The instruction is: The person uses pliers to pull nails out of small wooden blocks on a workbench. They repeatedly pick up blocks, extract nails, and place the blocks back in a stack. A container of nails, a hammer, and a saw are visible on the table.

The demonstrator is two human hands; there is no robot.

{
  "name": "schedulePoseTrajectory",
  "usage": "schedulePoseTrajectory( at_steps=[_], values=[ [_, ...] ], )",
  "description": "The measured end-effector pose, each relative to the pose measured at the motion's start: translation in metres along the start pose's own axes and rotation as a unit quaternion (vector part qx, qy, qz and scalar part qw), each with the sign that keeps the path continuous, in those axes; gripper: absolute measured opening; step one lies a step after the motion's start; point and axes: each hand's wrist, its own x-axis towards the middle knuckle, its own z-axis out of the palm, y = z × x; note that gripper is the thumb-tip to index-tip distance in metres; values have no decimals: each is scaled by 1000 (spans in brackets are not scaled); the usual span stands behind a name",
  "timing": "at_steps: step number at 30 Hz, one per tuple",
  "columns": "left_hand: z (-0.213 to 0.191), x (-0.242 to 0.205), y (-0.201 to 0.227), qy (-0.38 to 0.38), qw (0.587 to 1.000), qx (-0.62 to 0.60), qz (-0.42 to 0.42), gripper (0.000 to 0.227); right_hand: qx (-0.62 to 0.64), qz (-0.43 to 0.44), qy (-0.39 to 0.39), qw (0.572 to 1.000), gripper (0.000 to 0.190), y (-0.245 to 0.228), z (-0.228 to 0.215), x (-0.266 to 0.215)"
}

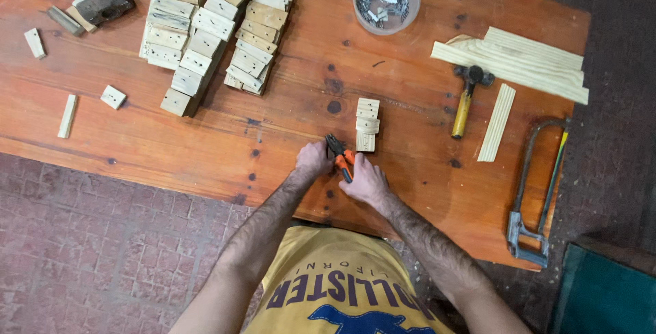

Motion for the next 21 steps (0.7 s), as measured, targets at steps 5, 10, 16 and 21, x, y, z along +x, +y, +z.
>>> schedulePoseTrajectory(
  at_steps=[5, 10, 16, 21],
  values=[
    [-26, -29, 24, -20, 1000, 1, -4, 45, 43, 5, -79, 996, 71, -10, -44, -7],
    [-49, -54, 39, -17, 999, -36, 26, 37, -7, 3, -81, 997, 76, 3, -78, -5],
    [-30, -31, 26, 3, 999, -35, 22, 38, 87, 1, -75, 993, 66, 17, -73, 2],
    [-74, -63, 41, 82, 991, -87, 54, 46, 184, -18, -53, 981, 55, 37, -51, 21]
  ],
)
